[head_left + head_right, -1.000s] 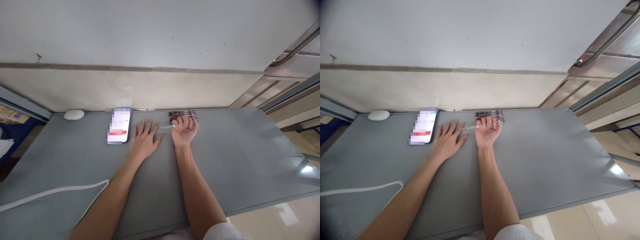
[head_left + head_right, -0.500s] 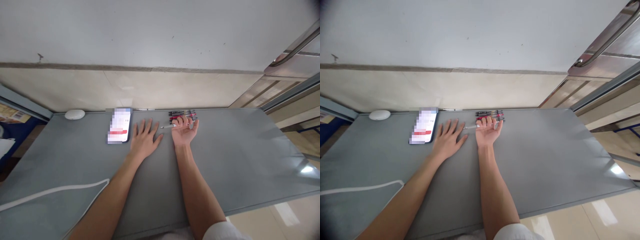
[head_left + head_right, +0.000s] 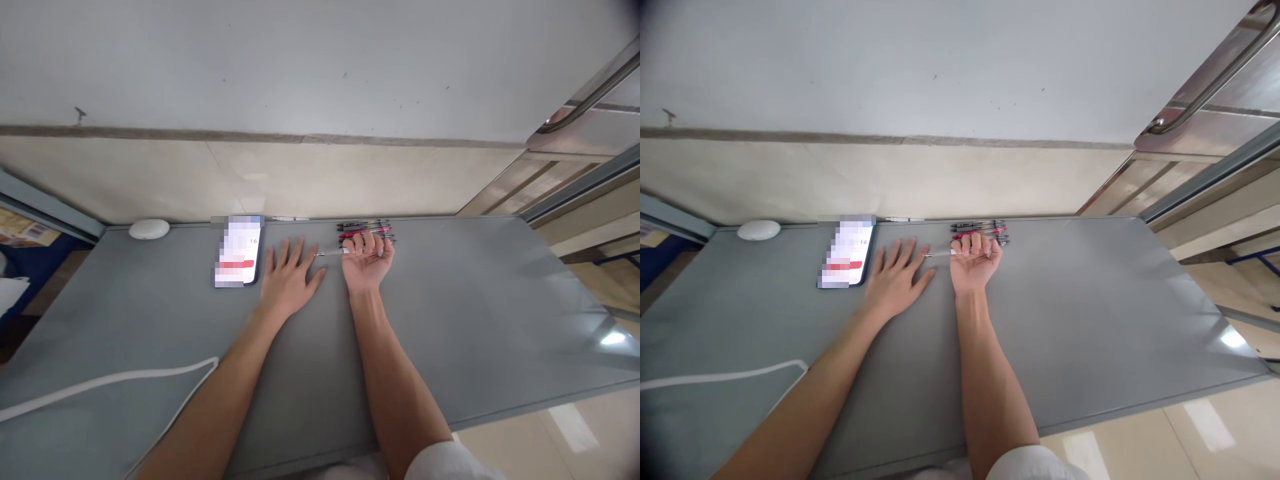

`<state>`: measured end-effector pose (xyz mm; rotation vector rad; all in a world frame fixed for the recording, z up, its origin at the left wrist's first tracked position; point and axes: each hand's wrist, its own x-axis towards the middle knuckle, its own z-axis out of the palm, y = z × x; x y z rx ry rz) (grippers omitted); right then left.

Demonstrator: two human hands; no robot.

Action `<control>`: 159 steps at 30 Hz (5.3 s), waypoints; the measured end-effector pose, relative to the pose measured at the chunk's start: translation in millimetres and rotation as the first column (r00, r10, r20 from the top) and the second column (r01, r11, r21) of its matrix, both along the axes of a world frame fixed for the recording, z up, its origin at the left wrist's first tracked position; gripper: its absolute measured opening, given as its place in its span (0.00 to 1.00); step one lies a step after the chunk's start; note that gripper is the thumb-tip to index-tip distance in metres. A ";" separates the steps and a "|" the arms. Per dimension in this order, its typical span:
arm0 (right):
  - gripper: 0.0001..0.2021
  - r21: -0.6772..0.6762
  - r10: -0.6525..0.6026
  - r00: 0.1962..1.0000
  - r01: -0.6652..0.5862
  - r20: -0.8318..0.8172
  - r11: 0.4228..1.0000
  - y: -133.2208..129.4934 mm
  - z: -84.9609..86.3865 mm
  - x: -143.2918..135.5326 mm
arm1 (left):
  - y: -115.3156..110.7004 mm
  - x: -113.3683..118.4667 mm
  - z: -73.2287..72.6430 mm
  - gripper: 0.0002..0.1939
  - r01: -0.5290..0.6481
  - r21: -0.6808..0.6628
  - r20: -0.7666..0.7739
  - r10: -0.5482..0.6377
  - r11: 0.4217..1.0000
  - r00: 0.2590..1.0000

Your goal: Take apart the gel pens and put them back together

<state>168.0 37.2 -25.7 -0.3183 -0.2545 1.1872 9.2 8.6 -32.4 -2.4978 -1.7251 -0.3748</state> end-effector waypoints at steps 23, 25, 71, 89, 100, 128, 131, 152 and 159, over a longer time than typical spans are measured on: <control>0.20 0.018 0.059 0.992 -0.057 -0.114 0.998 -2.0 2.9 -3.3 | -1.0 1.1 3.4 0.30 -0.018 -0.046 0.006 0.018 0.999 1.000; 0.21 0.029 0.073 0.989 -0.070 -0.127 0.997 -1.5 2.7 -3.5 | -1.2 1.2 4.0 0.30 -0.018 -0.049 0.006 0.019 0.999 1.000; 0.10 0.305 -0.231 -0.336 0.188 0.913 0.934 -42.7 9.6 31.1 | -4.5 -1.9 8.6 0.14 0.206 0.182 0.178 -0.239 0.961 0.955; 0.11 0.421 -0.366 -0.778 -0.145 0.511 0.895 -27.1 0.5 72.5 | -12.0 2.5 2.3 0.25 0.054 0.065 0.078 -0.059 0.996 0.995; 0.11 0.432 -0.277 -0.816 -0.037 0.507 0.901 -13.5 -3.7 87.8 | -9.7 3.1 1.2 0.25 0.043 0.003 0.043 -0.043 0.999 0.998; 0.13 0.340 -0.302 -0.783 -0.124 0.543 0.932 -31.6 3.9 72.9 | -9.3 2.6 -0.4 0.25 0.041 0.026 0.002 -0.041 0.999 0.999; 0.15 0.293 -0.344 -0.760 -0.210 0.552 0.933 -46.8 7.6 58.6 | -10.2 2.2 0.1 0.24 0.055 0.038 -0.002 -0.055 0.998 0.999; 0.27 0.116 -0.197 -0.751 -0.160 0.630 0.980 -65.9 -6.4 42.2 | -36.7 -14.8 2.2 0.26 0.077 0.028 -0.059 -0.075 0.997 0.995; 0.25 0.148 -0.223 -0.725 -0.167 0.651 0.975 -65.2 -6.8 42.5 | -36.6 -14.3 2.8 0.25 0.080 0.027 -0.001 -0.080 0.996 0.997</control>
